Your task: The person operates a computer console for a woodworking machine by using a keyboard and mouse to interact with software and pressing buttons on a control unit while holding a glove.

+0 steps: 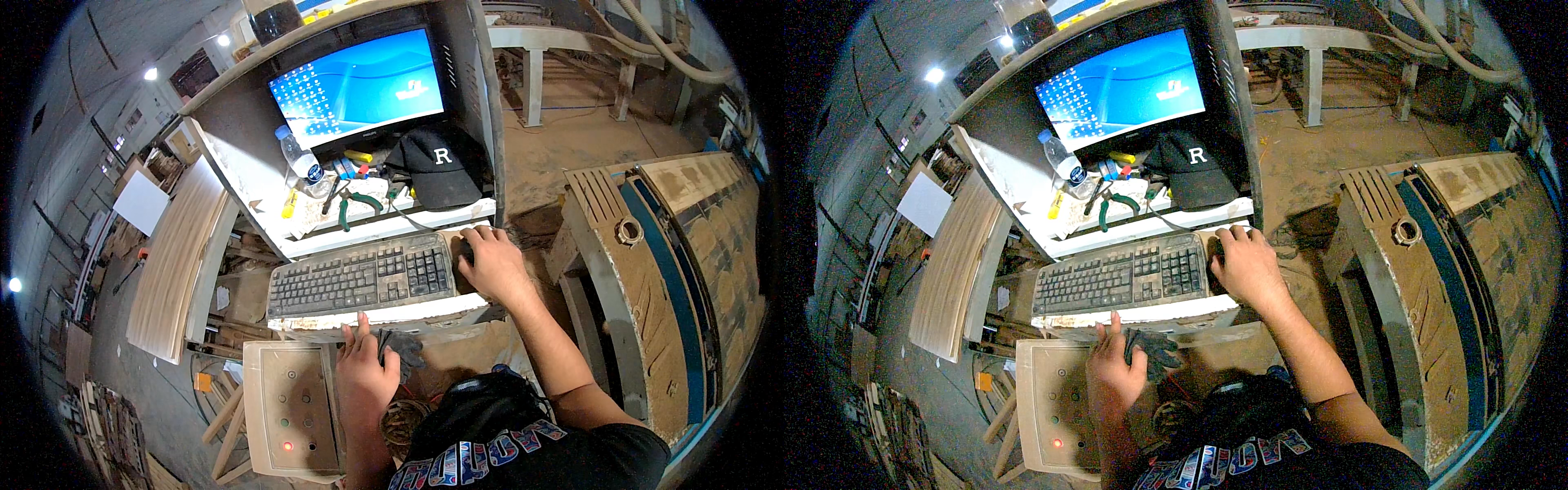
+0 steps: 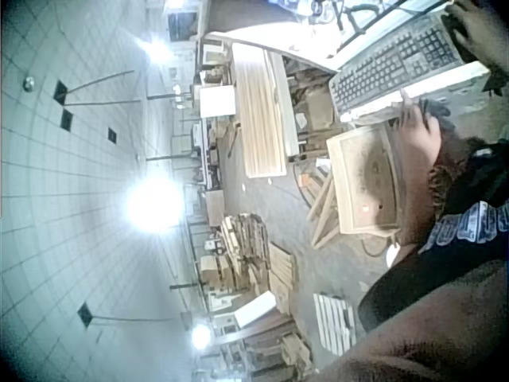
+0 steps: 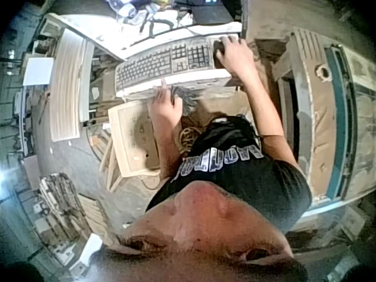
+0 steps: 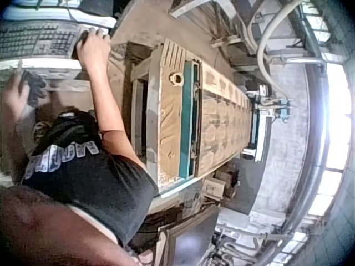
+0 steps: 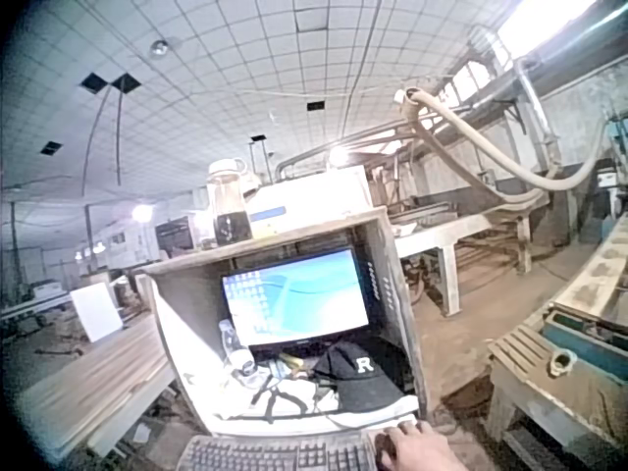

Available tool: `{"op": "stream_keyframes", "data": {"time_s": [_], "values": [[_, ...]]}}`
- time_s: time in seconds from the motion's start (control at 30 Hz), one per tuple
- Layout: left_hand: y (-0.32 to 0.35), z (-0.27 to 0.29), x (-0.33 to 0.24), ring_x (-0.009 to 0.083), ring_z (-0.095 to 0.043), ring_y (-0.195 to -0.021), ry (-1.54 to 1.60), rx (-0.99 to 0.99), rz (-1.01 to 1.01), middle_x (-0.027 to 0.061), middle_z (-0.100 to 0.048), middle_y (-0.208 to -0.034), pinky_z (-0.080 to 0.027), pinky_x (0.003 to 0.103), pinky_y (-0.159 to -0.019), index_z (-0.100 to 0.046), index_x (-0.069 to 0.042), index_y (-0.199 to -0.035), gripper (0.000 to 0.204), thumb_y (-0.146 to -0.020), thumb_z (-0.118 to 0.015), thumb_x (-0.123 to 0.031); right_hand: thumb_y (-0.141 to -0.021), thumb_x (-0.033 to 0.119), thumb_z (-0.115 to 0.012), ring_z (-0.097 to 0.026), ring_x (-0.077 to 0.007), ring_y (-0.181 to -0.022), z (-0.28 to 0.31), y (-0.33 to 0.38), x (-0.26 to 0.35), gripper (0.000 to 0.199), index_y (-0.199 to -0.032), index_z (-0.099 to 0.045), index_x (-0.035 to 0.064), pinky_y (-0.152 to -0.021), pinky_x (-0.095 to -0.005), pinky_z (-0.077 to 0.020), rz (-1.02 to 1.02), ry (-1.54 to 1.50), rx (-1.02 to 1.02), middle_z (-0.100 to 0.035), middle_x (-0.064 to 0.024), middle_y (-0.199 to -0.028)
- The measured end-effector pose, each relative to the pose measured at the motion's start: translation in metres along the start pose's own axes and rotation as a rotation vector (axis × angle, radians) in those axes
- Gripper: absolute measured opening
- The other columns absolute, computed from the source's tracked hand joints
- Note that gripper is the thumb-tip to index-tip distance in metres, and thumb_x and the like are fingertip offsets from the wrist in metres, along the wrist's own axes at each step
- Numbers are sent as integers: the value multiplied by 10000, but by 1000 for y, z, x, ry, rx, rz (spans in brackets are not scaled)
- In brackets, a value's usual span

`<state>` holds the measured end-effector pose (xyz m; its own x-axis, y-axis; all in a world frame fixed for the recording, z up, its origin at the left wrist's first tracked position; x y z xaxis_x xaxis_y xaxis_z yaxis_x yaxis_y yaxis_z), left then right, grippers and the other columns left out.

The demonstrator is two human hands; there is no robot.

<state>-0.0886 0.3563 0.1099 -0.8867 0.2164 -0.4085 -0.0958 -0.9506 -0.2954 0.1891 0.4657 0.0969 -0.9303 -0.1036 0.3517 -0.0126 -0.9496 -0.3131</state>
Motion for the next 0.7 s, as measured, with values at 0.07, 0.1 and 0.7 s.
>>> {"op": "stream_keyframes", "data": {"time_s": [0.07,0.1,0.7], "values": [[1,0,0,545,-556,-1413,0,-4,3,278,-586,-1553,-519,590,-1112,-656,67,-1173,309,-952,-688,-147,-957,307,-751,-635,-432,-1232,0,0,0,499,-1383,-639,73,-1032,-553,-563,1,0,4,-663,-196,-1345],[1,-1,0,545,-556,-1412,1,-7,5,278,-588,-1550,-520,591,-1110,-655,67,-1176,311,-952,-689,-146,-956,305,-751,-636,-433,-1235,0,0,0,497,-1379,-639,69,-1034,-552,-565,2,2,-5,-655,-198,-1365],[3,-6,11,572,-659,-1235,-82,-68,-101,472,-568,-1408,-572,589,-1013,-495,-44,-1610,734,-921,-718,-169,-946,273,-743,-621,-465,-1261,2,2,2,408,-1314,-688,106,-1034,-569,-573,2,-20,-15,-600,-225,-1475]]}}
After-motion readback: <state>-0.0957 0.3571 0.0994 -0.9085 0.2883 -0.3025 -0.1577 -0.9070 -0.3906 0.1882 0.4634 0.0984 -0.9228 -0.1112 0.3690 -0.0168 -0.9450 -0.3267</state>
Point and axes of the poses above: each hand's wrist, its own y-axis away from the middle knuckle, its own z-axis out of the back of the hand, x = y × z, the point moved 1 cm from there along -y, towards the middle knuckle
